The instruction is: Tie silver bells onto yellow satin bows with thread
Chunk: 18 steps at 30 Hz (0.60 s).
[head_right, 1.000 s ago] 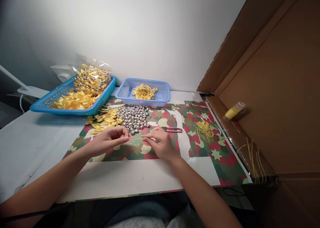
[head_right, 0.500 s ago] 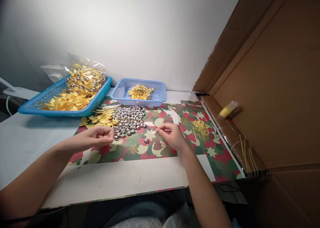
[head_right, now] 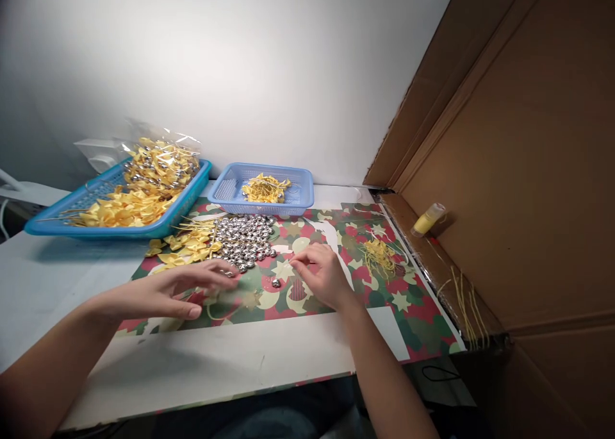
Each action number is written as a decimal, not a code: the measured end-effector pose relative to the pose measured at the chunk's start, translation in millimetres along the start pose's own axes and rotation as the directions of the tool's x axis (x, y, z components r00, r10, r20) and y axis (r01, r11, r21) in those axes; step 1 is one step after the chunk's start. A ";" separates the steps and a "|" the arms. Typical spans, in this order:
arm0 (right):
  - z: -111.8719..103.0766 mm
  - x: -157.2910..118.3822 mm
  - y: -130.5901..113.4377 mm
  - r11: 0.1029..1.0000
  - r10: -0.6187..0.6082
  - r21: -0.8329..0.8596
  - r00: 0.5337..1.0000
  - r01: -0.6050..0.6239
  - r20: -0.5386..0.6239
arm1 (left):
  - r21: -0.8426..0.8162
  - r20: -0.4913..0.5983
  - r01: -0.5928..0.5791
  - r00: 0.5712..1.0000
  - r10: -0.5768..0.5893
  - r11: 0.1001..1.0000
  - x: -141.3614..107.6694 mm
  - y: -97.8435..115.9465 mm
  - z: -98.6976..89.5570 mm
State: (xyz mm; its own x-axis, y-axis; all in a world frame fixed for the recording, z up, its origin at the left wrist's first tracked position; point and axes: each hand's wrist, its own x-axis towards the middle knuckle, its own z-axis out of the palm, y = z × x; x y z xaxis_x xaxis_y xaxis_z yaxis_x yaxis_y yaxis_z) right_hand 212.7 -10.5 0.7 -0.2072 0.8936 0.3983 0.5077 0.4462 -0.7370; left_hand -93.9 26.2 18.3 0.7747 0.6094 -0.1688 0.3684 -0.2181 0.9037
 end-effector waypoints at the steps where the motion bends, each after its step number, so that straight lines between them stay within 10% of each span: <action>1: 2.2 0.5 -3.5 0.997 -0.076 -0.031 0.997 0.076 0.003 | 0.008 -0.098 -0.076 0.992 0.077 0.997 3.2 2.1 2.1; 4: 11.0 3.4 -13.3 0.956 -0.282 -0.074 0.958 0.285 0.046 | -0.127 -0.309 -0.233 0.933 0.185 0.964 19.7 10.2 19.7; 10: 34.7 4.6 -9.8 0.916 -0.381 -0.125 0.924 0.382 0.034 | -0.599 -0.115 -0.021 0.992 -0.060 0.801 51.2 13.5 70.4; 14: 46.2 -3.5 -2.7 0.922 -0.360 -0.152 0.933 0.356 0.002 | -0.866 -0.192 -0.073 0.962 -0.195 0.495 52.7 6.0 72.1; 18: 50.2 -8.0 -6.5 0.928 -0.352 -0.152 0.934 0.340 -0.058 | -0.892 -0.187 -0.051 0.946 -0.265 0.449 50.0 3.0 68.2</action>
State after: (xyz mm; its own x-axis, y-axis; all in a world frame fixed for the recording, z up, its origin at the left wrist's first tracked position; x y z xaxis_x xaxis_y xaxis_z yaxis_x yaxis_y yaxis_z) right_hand 169.0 -18.1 -25.0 -0.3235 0.6746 0.6635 0.5281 0.7106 -0.4650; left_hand -19.0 4.0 -14.3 0.5391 0.7769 -0.3253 -0.3324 0.5511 0.7653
